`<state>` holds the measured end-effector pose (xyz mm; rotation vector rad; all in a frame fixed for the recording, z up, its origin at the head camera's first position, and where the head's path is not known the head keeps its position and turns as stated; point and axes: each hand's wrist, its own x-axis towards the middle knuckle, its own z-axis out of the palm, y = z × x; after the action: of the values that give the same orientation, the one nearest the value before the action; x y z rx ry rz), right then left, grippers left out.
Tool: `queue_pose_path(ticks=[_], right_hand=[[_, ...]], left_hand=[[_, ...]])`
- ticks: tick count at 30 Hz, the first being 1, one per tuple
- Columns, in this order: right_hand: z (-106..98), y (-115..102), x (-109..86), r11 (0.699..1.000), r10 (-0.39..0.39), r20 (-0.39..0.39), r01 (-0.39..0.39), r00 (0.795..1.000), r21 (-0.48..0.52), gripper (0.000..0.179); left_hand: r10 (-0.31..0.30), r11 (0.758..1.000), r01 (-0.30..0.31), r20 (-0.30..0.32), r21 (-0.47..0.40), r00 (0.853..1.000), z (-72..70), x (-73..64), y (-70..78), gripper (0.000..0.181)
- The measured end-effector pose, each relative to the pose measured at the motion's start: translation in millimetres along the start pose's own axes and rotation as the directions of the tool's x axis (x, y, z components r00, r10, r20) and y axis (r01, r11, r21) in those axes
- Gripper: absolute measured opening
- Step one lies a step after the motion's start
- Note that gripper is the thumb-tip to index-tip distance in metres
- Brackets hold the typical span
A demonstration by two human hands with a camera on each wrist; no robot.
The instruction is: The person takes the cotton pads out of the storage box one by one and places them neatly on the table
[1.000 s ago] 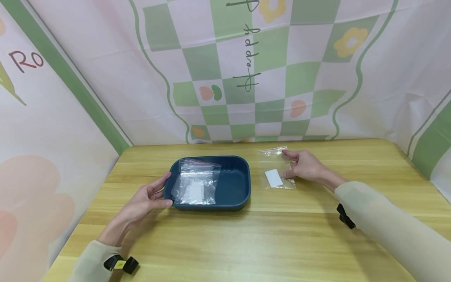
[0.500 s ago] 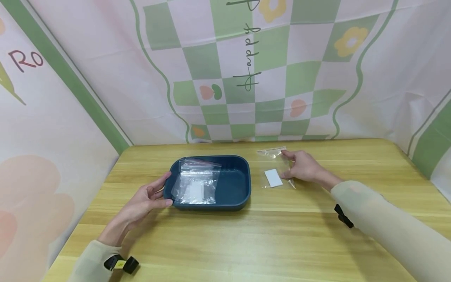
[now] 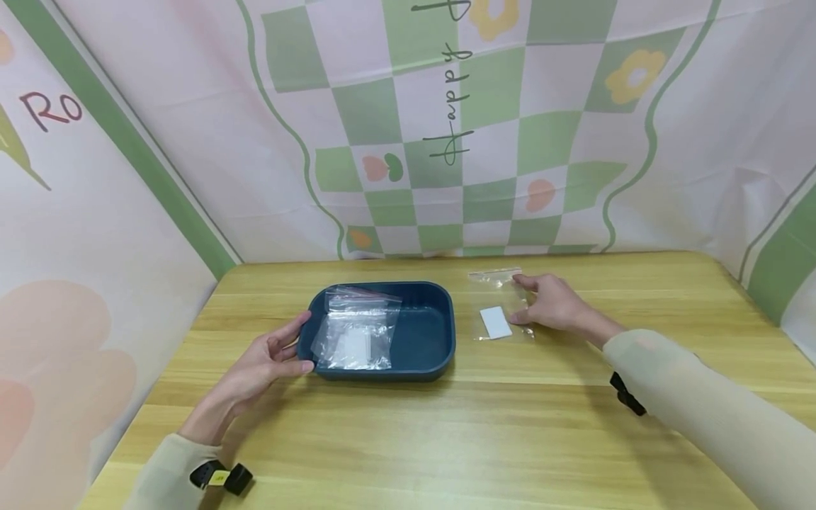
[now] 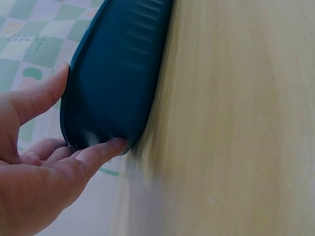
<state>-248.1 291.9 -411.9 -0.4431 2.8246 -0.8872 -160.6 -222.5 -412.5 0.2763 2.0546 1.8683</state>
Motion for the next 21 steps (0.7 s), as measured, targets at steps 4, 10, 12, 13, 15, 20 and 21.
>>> queue_pose_path(ticks=[4,10,12,13,15,20,21], right_hand=[[0,2,-1.5,1.000,-0.006,-0.012,0.006,1.000,-0.003,0.098],[-6,5,-4.2,1.000,-0.013,-0.026,0.012,1.000,-0.026,0.094],[-7,6,-5.8,0.999,-0.028,-0.042,0.026,0.999,-0.041,0.089],[-7,6,-6.9,0.998,-0.036,-0.051,0.034,0.998,-0.044,0.085],[-7,5,-9.6,0.997,-0.054,-0.062,0.051,0.997,-0.058,0.076],[-5,2,-17.3,0.994,-0.089,-0.062,0.085,0.994,-0.067,0.060],[-4,2,-18.3,0.993,-0.101,-0.063,0.097,0.993,-0.070,0.059]], left_hand=[[0.003,1.000,-0.003,0.005,0.004,1.000,0.1,0.1,-0.2,0.095],[0.002,1.000,-0.002,0.006,-0.005,1.000,0.9,0.8,1.4,0.095],[0.002,1.000,-0.002,0.008,-0.010,1.000,0.9,1.0,1.2,0.095],[0.003,1.000,-0.003,0.008,-0.010,1.000,1.0,1.1,1.0,0.095],[0.005,1.000,-0.005,0.010,-0.010,1.000,0.9,1.0,0.8,0.095],[0.008,1.000,-0.008,0.015,-0.012,1.000,0.6,0.4,-0.2,0.095],[0.009,1.000,-0.009,0.017,-0.013,1.000,0.6,0.3,-0.5,0.094]])
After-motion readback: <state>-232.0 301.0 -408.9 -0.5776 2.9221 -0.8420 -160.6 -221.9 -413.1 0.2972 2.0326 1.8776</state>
